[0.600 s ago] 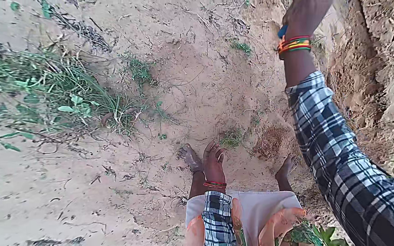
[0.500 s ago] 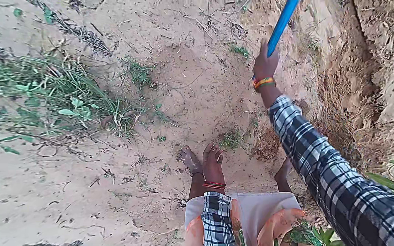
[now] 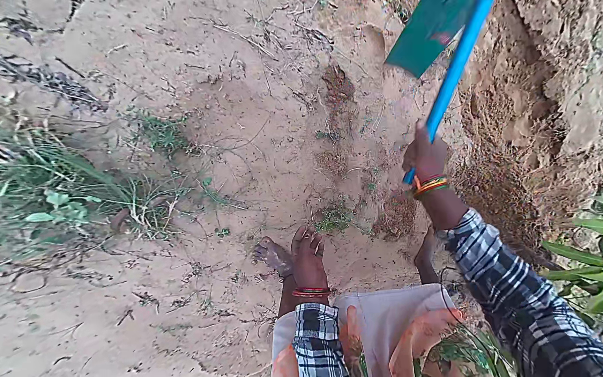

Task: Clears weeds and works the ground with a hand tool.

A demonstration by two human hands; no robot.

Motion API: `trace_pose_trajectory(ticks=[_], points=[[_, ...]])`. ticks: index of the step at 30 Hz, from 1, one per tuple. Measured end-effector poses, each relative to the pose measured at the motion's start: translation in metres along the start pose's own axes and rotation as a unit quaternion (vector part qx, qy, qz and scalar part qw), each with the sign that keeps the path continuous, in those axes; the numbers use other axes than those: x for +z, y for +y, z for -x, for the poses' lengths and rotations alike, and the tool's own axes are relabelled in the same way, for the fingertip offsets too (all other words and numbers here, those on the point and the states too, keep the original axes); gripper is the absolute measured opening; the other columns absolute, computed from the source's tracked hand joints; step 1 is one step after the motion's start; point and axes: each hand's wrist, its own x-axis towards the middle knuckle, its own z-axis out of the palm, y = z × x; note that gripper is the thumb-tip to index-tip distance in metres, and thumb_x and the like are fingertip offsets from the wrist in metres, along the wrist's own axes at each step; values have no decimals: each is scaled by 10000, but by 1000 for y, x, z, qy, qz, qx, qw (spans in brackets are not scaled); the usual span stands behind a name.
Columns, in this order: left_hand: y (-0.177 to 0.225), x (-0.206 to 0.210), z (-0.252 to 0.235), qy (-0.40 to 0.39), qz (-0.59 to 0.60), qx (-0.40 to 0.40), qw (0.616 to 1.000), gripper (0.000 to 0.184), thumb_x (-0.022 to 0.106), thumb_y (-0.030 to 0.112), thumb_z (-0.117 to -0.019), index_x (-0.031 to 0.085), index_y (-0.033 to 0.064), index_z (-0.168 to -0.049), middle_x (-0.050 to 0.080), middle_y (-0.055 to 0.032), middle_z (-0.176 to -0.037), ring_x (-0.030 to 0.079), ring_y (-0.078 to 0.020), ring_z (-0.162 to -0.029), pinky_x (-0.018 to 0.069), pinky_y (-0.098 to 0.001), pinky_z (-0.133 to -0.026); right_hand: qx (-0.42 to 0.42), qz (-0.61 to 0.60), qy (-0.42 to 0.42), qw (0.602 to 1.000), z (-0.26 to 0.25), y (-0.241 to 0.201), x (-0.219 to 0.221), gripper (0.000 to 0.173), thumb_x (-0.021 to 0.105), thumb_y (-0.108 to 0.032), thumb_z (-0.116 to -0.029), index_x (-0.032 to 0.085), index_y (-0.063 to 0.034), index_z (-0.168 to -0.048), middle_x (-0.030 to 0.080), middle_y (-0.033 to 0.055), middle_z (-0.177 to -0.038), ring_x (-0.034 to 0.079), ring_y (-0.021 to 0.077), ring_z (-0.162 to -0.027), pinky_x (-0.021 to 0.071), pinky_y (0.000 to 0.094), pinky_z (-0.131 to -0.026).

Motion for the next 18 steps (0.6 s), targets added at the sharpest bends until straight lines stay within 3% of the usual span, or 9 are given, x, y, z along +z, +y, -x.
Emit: trace_pose_trajectory(ticks=[5,8,10,11,12,13,14,15,18], points=[[-9,2,1,-4,-19,1,1000,337,393,143,-1095,507,103,-1410,659,-38,-1178,665,-118,-904,549,-273,-783,-217,-117,151,957,-89,-90,-88,387,289,-347,-1153,421,-130,-861,350,-49,-497,385,90,-365,436,272,-384],[-15,5,0,2,-31,0,1000,322,392,132,-1092,525,98,-1384,674,-32,-1141,672,-108,-867,557,-258,-741,-254,-166,241,922,-138,-89,-118,376,298,-305,-1158,406,-102,-861,343,-15,-482,398,114,-353,443,288,-373],[-18,8,1,5,-43,-2,999,320,401,130,-1091,533,101,-1381,679,-29,-1139,673,-109,-871,557,-261,-748,-196,-103,289,931,-158,-45,-118,313,359,-302,-1148,452,-32,-1018,389,2,-545,430,110,-398,474,286,-421],[-18,10,2,7,-49,-1,999,318,403,130,-1090,535,101,-1378,680,-28,-1138,674,-109,-873,557,-263,-748,-126,-45,286,949,-158,-14,-115,351,389,-323,-1138,498,11,-1142,434,14,-616,461,118,-460,493,301,-491],[-19,11,3,8,-56,0,998,315,402,131,-1089,535,102,-1373,679,-27,-1137,673,-108,-872,557,-261,-748,-37,6,259,965,-152,19,-112,377,415,-366,-1124,535,-10,-1147,461,4,-649,483,113,-492,509,308,-529],[-20,13,3,5,-62,0,998,318,393,133,-1092,529,101,-1377,672,-26,-1141,670,-107,-875,556,-259,-752,58,24,211,976,-141,48,-110,371,444,-415,-1106,551,-61,-1093,463,-16,-646,484,105,-502,504,309,-537],[-20,15,2,2,-66,2,998,325,387,133,-1095,524,98,-1388,669,-29,-1147,670,-109,-880,556,-260,-757,138,15,158,978,-129,70,-109,361,460,-459,-1091,520,-131,-951,429,-55,-585,448,77,-458,469,281,-484],[-21,16,1,4,-68,5,998,328,388,131,-1095,522,94,-1392,670,-33,-1139,671,-110,-874,558,-258,-755,190,-6,103,976,-114,82,-113,354,438,-461,-1093,472,-157,-916,383,-69,-573,407,67,-444,433,266,-459],[-22,18,-2,7,-82,9,997,334,388,134,-1092,512,101,-1400,661,-31,-1139,670,-112,-868,559,-262,-758,258,-53,25,964,-61,69,-135,342,386,-444,-1109,418,-209,-863,308,-100,-518,331,38,-394,364,224,-406]])
